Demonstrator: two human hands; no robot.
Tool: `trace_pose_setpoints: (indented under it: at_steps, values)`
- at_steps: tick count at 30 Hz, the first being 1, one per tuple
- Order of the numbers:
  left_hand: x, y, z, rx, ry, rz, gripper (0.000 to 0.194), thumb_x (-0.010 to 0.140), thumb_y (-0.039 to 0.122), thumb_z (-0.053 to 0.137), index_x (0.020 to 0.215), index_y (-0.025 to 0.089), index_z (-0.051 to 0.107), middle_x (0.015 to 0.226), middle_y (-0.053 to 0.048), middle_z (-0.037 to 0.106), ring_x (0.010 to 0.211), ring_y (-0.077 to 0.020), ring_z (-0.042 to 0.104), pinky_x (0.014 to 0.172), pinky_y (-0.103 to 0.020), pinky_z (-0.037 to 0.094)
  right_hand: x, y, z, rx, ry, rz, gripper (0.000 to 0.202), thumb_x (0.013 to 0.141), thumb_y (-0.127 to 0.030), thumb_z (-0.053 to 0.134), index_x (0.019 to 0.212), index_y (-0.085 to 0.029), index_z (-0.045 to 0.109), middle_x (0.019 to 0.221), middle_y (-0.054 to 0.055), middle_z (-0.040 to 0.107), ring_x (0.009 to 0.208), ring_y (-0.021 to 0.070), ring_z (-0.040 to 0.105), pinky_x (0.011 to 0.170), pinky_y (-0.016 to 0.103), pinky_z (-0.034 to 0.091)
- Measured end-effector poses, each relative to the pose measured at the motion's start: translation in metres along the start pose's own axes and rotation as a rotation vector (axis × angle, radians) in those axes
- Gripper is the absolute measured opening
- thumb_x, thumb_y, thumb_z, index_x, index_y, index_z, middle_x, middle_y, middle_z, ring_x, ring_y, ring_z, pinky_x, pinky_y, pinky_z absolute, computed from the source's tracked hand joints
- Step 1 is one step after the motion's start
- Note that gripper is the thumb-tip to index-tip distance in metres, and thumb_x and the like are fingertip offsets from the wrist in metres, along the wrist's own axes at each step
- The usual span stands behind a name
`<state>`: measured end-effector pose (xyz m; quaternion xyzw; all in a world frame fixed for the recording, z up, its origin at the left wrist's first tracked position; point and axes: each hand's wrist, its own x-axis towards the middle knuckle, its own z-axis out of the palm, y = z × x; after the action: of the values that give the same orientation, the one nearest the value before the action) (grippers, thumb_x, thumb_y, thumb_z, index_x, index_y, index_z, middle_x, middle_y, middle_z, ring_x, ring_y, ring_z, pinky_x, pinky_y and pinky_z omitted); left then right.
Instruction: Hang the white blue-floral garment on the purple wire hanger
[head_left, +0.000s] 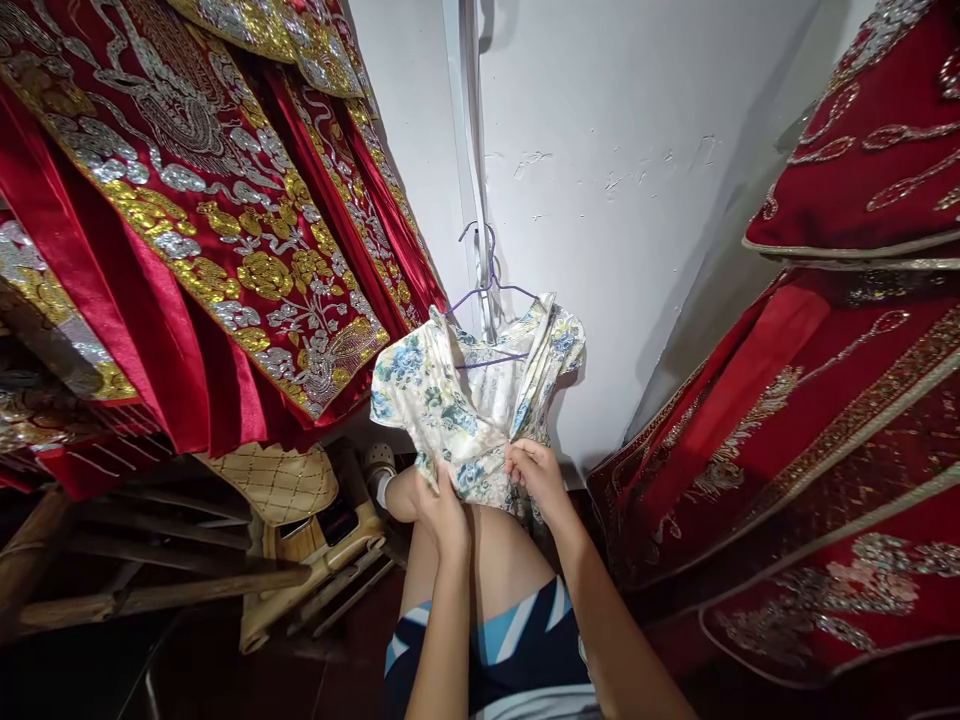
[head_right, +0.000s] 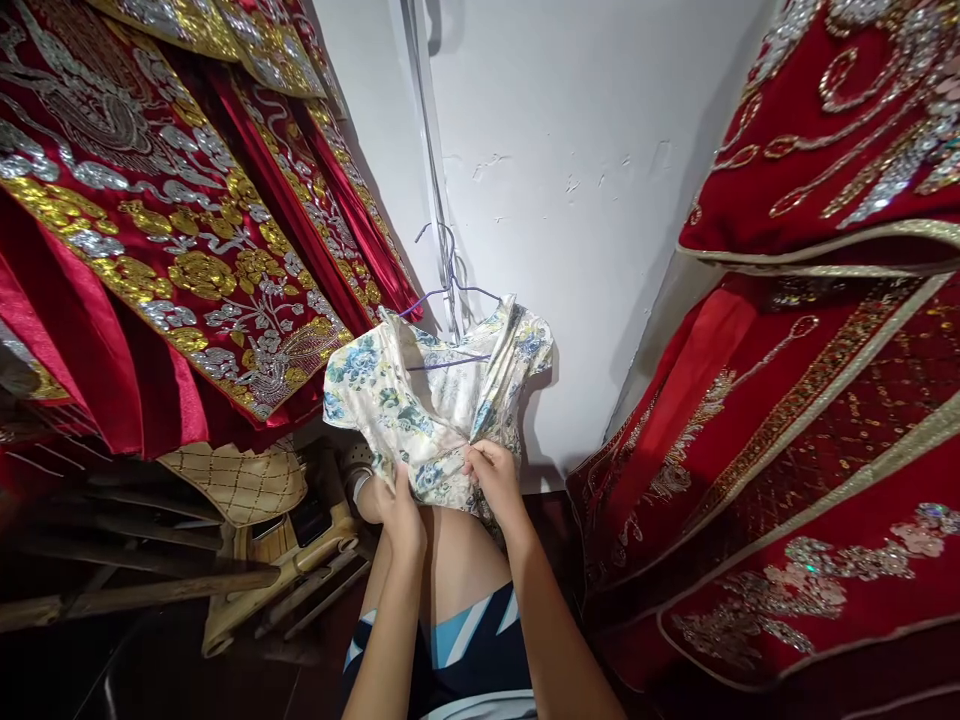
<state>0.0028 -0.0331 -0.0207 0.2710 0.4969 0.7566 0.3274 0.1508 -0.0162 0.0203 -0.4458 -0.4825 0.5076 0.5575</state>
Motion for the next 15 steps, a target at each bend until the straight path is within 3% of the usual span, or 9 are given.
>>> trace_pose_setpoints:
  at_steps: [2,3,5,8,10,15]
  values:
    - [-0.009,0.0,-0.003,0.092,0.157,0.274,0.039,0.085,0.037,0.07,0.117,0.023,0.052,0.12,-0.008,0.058,0.113,-0.0221,0.058,0.099,-0.035,0.046,-0.002,-0.003,-0.011,0.014,0.003,0.025,0.028,0.076,-0.042,0.065,0.06,-0.02,0.059,0.059,0.002,0.063,0.048,0.0119,0.048,0.047,0.025,0.031]
    - [-0.015,0.0,-0.002,0.138,0.18,0.381,0.038,0.086,0.035,0.069,0.116,0.023,0.051,0.118,-0.008,0.056,0.11,-0.0215,0.058,0.099,-0.036,0.046,-0.003,-0.005,-0.016,0.018,-0.007,0.037,0.028,0.074,-0.042,0.066,0.06,-0.019,0.06,0.059,0.003,0.064,0.048,0.0117,0.048,0.046,0.025,0.031]
    - [-0.025,-0.001,0.004,0.224,0.053,0.494,0.032,0.087,0.032,0.067,0.114,0.022,0.053,0.115,-0.008,0.055,0.108,-0.0217,0.057,0.098,-0.037,0.045,-0.004,-0.007,-0.024,0.026,-0.058,0.077,0.028,0.072,-0.043,0.067,0.06,-0.018,0.062,0.055,0.003,0.063,0.046,0.0111,0.048,0.045,0.024,0.03]
    - [-0.034,-0.006,0.023,0.308,-0.242,0.46,0.039,0.085,0.028,0.068,0.121,0.021,0.053,0.117,-0.011,0.055,0.107,-0.0232,0.057,0.094,-0.037,0.046,-0.002,-0.01,-0.026,0.069,-0.196,0.204,0.028,0.073,-0.043,0.065,0.061,-0.018,0.06,0.047,0.0,0.057,0.04,0.0094,0.043,0.042,0.023,0.026]
    - [-0.033,-0.009,0.037,0.313,-0.348,0.375,0.045,0.083,0.024,0.066,0.125,0.02,0.05,0.116,-0.012,0.056,0.103,-0.0224,0.058,0.089,-0.035,0.047,0.001,-0.012,-0.023,0.113,-0.285,0.28,0.027,0.072,-0.042,0.063,0.059,-0.019,0.057,0.041,-0.003,0.051,0.037,0.008,0.039,0.04,0.022,0.022]
    - [-0.017,-0.001,0.051,0.327,-0.553,0.345,0.006,0.086,0.021,0.055,0.092,0.019,0.058,0.085,-0.003,0.06,0.086,-0.0191,0.059,0.081,-0.03,0.045,0.013,-0.017,-0.02,0.134,-0.398,0.339,0.023,0.071,-0.038,0.064,0.062,-0.017,0.063,0.034,-0.006,0.042,0.032,0.0067,0.029,0.038,0.023,0.02]
